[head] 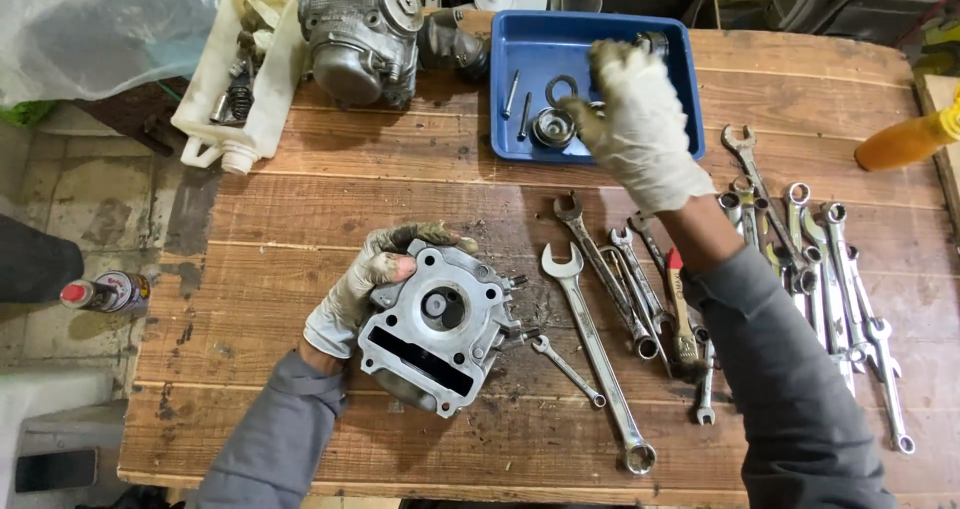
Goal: The person disassembles a small engine cylinder head on a wooden workbench. They use a wrench to loosen and remove bolts, then take out a black cylindrical component and place it in a blue tray. The person continues to remove additional bolts and small metal parts, placing them into the tray while handling the cylinder head with gloved hands.
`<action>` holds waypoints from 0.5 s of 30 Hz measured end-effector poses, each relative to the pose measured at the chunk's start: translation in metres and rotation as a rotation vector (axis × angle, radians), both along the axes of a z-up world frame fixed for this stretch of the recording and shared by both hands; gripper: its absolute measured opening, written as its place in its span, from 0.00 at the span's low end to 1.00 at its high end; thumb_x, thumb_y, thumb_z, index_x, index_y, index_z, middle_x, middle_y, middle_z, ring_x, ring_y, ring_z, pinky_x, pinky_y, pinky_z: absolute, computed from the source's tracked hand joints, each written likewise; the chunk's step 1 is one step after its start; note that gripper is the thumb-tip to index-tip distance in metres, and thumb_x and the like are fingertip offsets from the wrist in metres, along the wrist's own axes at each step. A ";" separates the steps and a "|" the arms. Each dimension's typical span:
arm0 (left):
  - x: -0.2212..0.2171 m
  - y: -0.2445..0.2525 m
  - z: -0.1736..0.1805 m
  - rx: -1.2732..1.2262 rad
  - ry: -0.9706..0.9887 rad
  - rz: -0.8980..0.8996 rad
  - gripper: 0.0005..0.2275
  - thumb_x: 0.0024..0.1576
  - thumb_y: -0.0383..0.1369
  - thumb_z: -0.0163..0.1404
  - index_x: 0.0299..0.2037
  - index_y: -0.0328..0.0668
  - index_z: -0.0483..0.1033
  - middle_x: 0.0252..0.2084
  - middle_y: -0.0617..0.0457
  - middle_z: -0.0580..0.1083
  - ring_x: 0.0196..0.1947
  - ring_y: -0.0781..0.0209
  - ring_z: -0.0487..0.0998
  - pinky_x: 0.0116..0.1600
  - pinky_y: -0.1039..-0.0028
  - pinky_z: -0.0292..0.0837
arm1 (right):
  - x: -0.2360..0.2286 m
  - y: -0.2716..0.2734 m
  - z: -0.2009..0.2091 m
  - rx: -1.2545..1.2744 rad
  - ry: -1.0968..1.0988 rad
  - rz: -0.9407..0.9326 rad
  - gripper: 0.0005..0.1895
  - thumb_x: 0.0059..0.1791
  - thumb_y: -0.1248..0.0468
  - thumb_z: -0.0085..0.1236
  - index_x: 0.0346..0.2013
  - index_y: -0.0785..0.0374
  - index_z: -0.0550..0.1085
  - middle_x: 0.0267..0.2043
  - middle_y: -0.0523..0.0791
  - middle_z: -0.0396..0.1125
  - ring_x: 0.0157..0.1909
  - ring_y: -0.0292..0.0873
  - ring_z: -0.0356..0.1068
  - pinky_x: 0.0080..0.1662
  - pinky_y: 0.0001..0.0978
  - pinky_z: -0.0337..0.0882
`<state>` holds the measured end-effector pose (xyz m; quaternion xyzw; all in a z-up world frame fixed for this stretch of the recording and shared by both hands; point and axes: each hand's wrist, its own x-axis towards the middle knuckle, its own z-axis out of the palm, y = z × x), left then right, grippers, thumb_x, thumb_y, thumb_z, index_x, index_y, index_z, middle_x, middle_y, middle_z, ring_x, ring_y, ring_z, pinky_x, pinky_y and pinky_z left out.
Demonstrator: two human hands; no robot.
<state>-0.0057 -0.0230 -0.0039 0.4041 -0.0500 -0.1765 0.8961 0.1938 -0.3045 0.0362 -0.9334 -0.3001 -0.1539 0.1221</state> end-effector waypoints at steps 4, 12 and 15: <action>0.003 0.007 -0.021 -0.206 -0.041 -0.141 0.26 0.58 0.32 0.59 0.62 0.18 0.69 0.59 0.27 0.74 0.58 0.35 0.77 0.63 0.45 0.75 | -0.066 0.005 0.058 0.228 0.131 0.014 0.21 0.58 0.60 0.56 0.63 0.64 0.66 0.53 0.56 0.65 0.50 0.53 0.62 0.44 0.46 0.67; 0.002 0.008 0.031 0.094 -0.169 -0.173 0.18 0.59 0.32 0.59 0.61 0.46 0.78 0.60 0.62 0.77 0.57 0.74 0.75 0.58 0.83 0.72 | -0.215 -0.038 0.098 0.432 0.478 -0.173 0.24 0.56 0.57 0.51 0.16 0.49 0.60 0.17 0.33 0.49 0.20 0.27 0.49 0.31 0.17 0.53; 0.006 0.007 -0.021 0.202 -0.104 0.003 0.21 0.49 0.27 0.64 0.55 0.41 0.80 0.55 0.56 0.80 0.52 0.69 0.79 0.53 0.79 0.77 | -0.257 -0.059 0.087 0.440 0.466 -0.150 0.21 0.55 0.56 0.52 0.17 0.49 0.61 0.18 0.33 0.51 0.22 0.28 0.51 0.33 0.18 0.55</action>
